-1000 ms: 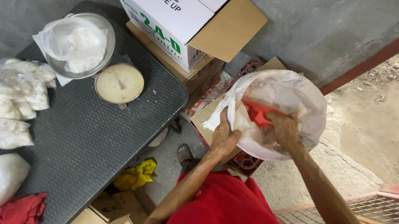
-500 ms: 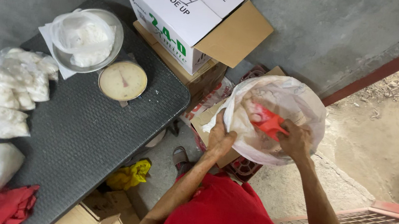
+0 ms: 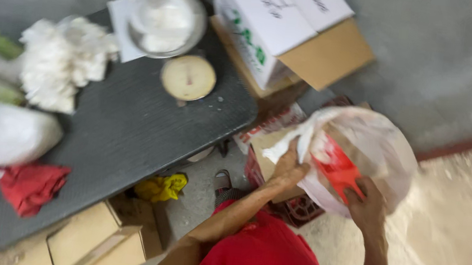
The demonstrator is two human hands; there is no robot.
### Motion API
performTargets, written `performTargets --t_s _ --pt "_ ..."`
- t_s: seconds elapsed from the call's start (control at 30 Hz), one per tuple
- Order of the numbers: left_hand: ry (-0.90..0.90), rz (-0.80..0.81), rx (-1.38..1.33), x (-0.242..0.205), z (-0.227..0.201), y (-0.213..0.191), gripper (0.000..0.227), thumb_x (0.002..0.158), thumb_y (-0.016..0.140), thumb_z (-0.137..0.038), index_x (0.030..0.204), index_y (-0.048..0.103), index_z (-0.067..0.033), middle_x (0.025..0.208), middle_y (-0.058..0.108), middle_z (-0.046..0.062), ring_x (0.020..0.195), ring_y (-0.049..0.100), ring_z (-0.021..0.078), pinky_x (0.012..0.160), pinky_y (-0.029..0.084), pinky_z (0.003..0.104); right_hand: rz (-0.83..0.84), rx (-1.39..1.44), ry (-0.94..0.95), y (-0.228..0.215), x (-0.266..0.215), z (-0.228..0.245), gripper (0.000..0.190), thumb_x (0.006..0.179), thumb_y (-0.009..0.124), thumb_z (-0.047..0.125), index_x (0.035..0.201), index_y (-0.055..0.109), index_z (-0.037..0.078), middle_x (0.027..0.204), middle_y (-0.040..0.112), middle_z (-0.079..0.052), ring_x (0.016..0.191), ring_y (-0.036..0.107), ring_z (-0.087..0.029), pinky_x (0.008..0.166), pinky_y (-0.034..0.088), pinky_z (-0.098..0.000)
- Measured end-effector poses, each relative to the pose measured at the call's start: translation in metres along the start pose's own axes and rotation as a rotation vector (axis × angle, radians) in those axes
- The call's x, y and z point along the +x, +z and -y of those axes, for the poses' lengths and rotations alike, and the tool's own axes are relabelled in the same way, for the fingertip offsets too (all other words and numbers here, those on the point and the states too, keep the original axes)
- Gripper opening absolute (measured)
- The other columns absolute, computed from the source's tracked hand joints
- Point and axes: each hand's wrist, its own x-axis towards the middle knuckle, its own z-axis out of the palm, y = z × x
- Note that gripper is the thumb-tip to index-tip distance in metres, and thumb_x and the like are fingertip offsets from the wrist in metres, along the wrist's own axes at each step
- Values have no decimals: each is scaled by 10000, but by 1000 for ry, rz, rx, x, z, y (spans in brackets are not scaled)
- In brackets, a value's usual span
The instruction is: The person scoops white powder from a large sack into small plastic bags using a red scoop. They weigh the bags on a scale, tie them shut, and place them on a table next to other filled bags and bottles.
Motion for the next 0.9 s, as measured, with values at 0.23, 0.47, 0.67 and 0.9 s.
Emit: performTargets --t_s 0.23,0.47,0.67,0.9 --pt "-76 -69 -71 -16 10 -16 837 809 694 -141 1562 330 -108 1175 691 264 1055 694 362 946 530 415 -15 112 72 -37 18 -27 342 881 843 157 1119 693 -38 988 749 -155 886 672 -182 803 533 -334" --pt "-2 -42 -143 -20 14 -18 851 819 773 -235 1545 359 -71 1171 692 240 1055 700 342 953 537 400 -12 100 2 -74 39 -29 300 926 830 122 1126 701 -61 975 741 -137 877 674 -161 812 526 -311" --pt "13 64 -114 -15 18 -26 845 856 767 -291 1558 345 -81 1247 634 262 1073 673 322 945 550 417 -29 38 -78 -88 42 -22 270 947 843 81 1112 701 -78 946 728 -160 858 680 -150 789 546 -295" --pt "289 -27 -108 8 21 -68 646 897 699 -80 1509 494 -101 1320 636 179 1088 673 265 867 583 370 -15 140 -124 -79 57 33 214 978 826 82 1068 696 -63 934 731 -128 868 676 -100 807 540 -246"
